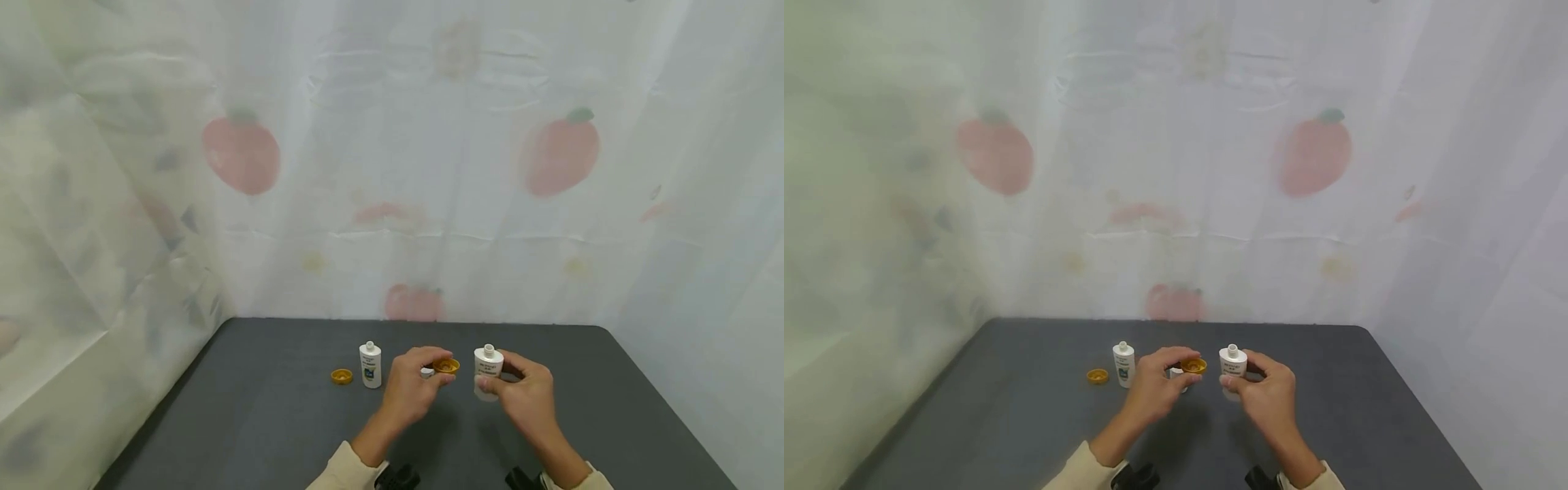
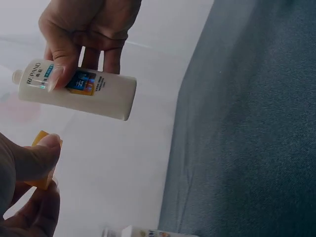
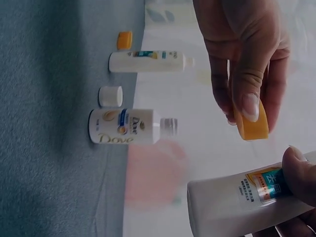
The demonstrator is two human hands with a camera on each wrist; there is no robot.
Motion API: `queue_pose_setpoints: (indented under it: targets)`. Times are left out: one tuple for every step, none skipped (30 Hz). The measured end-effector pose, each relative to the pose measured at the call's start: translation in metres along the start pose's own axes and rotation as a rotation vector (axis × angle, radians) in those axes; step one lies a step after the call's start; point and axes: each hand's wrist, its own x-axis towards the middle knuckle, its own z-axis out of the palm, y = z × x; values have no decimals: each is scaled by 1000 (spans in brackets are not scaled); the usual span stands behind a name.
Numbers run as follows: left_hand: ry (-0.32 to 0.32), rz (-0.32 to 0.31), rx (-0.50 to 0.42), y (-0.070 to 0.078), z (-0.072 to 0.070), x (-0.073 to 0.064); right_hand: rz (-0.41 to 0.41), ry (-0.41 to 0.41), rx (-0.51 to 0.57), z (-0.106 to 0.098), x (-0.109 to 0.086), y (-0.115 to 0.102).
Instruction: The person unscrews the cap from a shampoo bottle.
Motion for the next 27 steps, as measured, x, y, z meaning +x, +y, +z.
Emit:
queue_pose_setpoints:
  targets:
    - [7,-9,11,-1,2,0,4,0,0,0,1,1]
    - [12,-20,23,-2,4,0,7,0,-4,0,2,3]
    - [16,-30,32,-2,5,0,7,-2,-6,-1,3,4]
    - [20,-39,39,-3,7,0,9,-5,-13,-1,4,6]
    - [23,-48,46,-4,8,1,10,-7,-19,-1,6,7]
    - [26,-54,58,-4,9,1,12,-8,-22,-2,7,9]
    - [30,-62,71,-5,11,2,12,-7,-24,-2,8,10]
    - [35,-69,83,-5,13,2,13,-5,-27,-2,9,11]
    - [40,-77,94,-6,15,2,12,-4,-28,-2,11,13]
    - [45,-85,105,-6,16,2,12,-3,-31,-3,12,14]
    - [50,-91,114,-7,18,2,13,-3,-31,-3,13,15]
    - [56,-97,123,-7,20,2,12,-2,-32,-3,14,16]
    - [61,-103,131,-8,22,2,12,-1,-36,-3,14,17]
    - [67,-109,138,-9,23,2,13,0,-40,-3,15,17]
    - [70,-115,145,-9,25,2,13,2,-45,-3,17,18]
    - [71,-119,151,-10,26,1,15,4,-48,-3,18,18]
    - [72,-123,159,-10,28,1,20,6,-49,-3,19,19]
    - [72,-128,168,-10,29,1,24,7,-51,-2,20,19]
    - [74,-132,174,-10,30,0,28,9,-52,-2,21,20]
    - [75,-134,182,-11,32,0,33,11,-52,-2,21,21]
    - [75,-133,190,-11,33,0,38,12,-54,-2,21,22]
    - [75,-129,195,-11,34,-1,45,14,-55,-2,22,23]
    - [75,-123,201,-11,35,-1,50,17,-57,-2,22,24]
    - [76,-118,209,-11,36,-1,55,21,-60,-2,23,25]
    - [80,-112,216,-11,38,-1,54,25,-63,-2,23,27]
    - [83,-107,225,-12,39,-1,56,28,-67,-2,24,28]
    - [89,-104,236,-12,40,-1,55,30,-66,-2,25,29]
